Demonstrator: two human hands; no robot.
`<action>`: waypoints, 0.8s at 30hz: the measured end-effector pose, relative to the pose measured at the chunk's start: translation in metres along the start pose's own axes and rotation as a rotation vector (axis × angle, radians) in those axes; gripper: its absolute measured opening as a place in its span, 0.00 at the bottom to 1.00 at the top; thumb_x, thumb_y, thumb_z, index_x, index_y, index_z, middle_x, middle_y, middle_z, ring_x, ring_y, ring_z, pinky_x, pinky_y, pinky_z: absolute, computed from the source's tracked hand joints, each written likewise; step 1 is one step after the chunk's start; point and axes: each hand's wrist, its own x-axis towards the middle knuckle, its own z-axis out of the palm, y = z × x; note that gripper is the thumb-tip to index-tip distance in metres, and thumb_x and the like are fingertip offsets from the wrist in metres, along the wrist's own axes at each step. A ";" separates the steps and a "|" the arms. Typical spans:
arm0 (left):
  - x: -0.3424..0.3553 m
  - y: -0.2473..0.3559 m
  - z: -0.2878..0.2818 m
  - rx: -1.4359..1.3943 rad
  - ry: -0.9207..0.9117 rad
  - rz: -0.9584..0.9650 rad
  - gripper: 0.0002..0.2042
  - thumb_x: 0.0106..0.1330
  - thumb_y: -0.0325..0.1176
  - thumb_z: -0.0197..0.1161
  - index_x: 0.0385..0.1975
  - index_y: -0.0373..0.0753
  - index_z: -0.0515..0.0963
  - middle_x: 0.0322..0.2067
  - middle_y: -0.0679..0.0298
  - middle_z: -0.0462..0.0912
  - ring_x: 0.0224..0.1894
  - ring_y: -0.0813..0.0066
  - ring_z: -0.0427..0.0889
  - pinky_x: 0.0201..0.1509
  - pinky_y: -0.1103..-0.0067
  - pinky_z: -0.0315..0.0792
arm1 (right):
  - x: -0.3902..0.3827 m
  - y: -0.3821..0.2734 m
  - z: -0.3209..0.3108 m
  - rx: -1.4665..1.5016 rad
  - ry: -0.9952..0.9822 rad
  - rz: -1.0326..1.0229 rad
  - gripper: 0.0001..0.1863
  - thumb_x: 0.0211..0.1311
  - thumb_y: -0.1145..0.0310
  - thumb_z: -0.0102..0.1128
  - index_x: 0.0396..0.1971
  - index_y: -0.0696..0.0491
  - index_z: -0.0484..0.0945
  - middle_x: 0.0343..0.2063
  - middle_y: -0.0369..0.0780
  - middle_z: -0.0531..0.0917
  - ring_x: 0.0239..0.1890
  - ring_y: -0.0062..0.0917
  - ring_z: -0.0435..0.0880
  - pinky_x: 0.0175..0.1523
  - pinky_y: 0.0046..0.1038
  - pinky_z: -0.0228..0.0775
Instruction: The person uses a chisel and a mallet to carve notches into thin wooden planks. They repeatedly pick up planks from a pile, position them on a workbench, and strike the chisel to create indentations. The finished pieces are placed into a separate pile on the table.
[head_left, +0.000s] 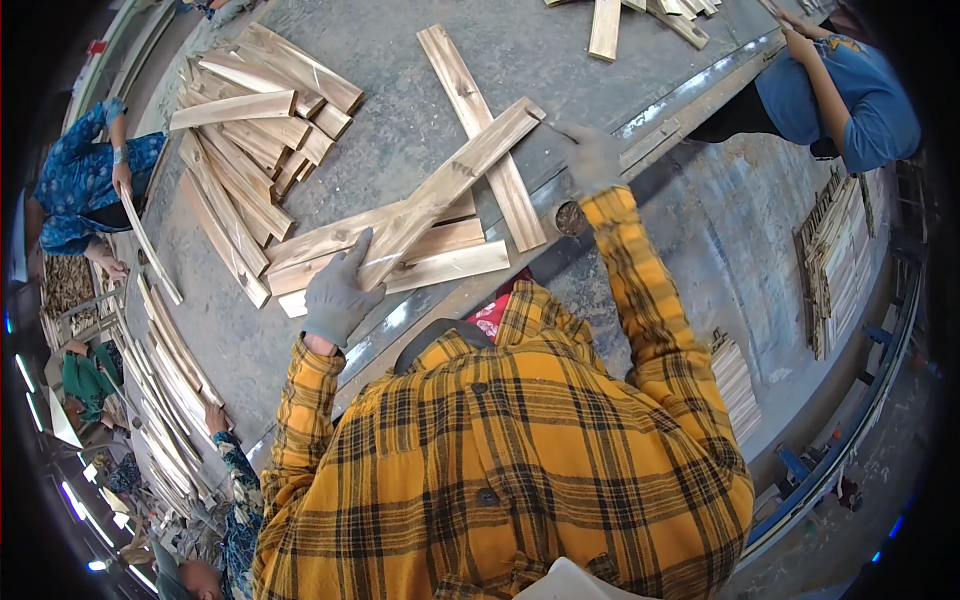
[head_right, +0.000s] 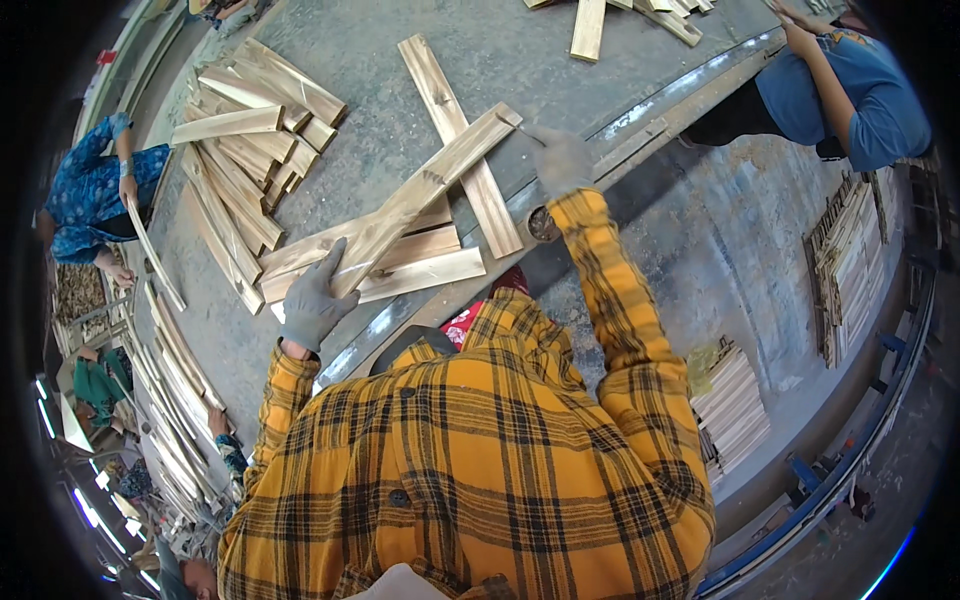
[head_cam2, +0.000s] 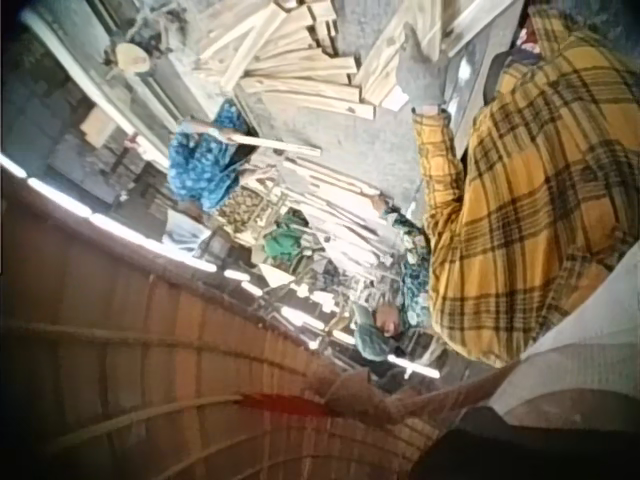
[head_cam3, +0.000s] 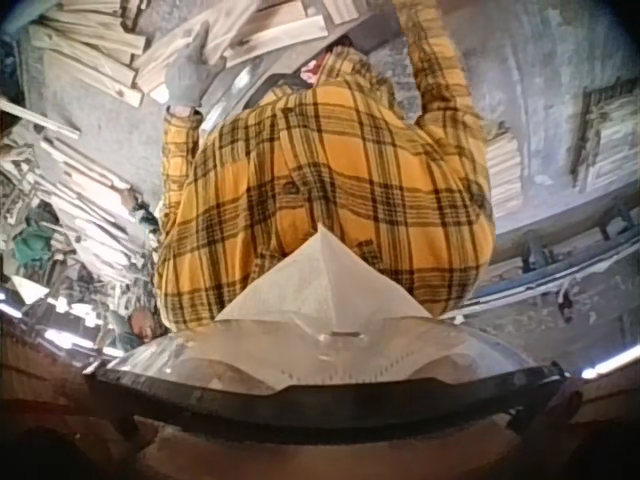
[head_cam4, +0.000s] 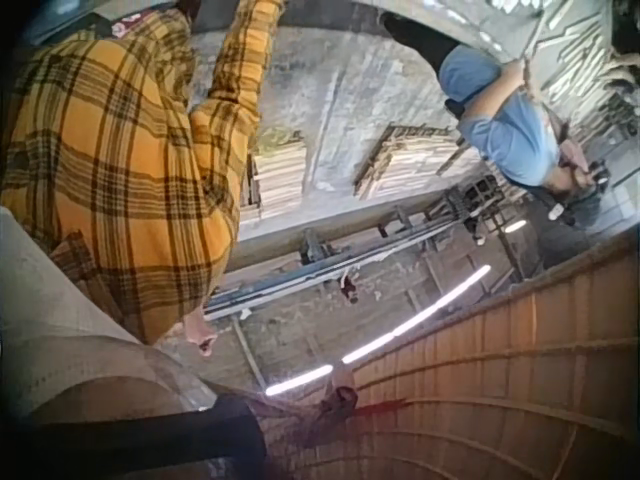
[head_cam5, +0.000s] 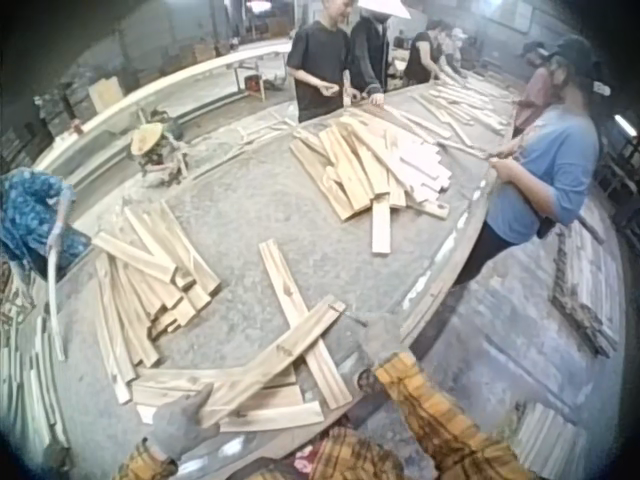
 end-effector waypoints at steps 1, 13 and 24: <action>-0.002 0.000 -0.002 0.002 -0.013 -0.009 0.42 0.47 0.42 0.68 0.68 0.53 0.62 0.40 0.52 0.80 0.41 0.53 0.80 0.47 0.65 0.73 | 0.008 0.000 0.010 -0.070 -0.020 0.007 0.13 0.61 0.64 0.57 0.44 0.39 0.84 0.26 0.43 0.82 0.36 0.44 0.82 0.44 0.38 0.73; -0.005 0.006 -0.014 0.010 -0.013 -0.021 0.42 0.48 0.41 0.69 0.68 0.53 0.62 0.37 0.53 0.79 0.38 0.54 0.80 0.43 0.66 0.73 | 0.021 0.013 0.043 -0.265 -0.077 -0.164 0.23 0.62 0.71 0.52 0.54 0.31 0.77 0.48 0.42 0.78 0.45 0.41 0.81 0.50 0.39 0.73; -0.003 -0.003 -0.010 -0.003 0.055 0.019 0.40 0.48 0.40 0.69 0.67 0.53 0.63 0.37 0.56 0.79 0.37 0.56 0.80 0.42 0.67 0.74 | 0.018 0.004 0.026 0.177 -0.230 0.001 0.17 0.63 0.75 0.57 0.50 0.43 0.82 0.29 0.39 0.82 0.27 0.25 0.79 0.34 0.24 0.73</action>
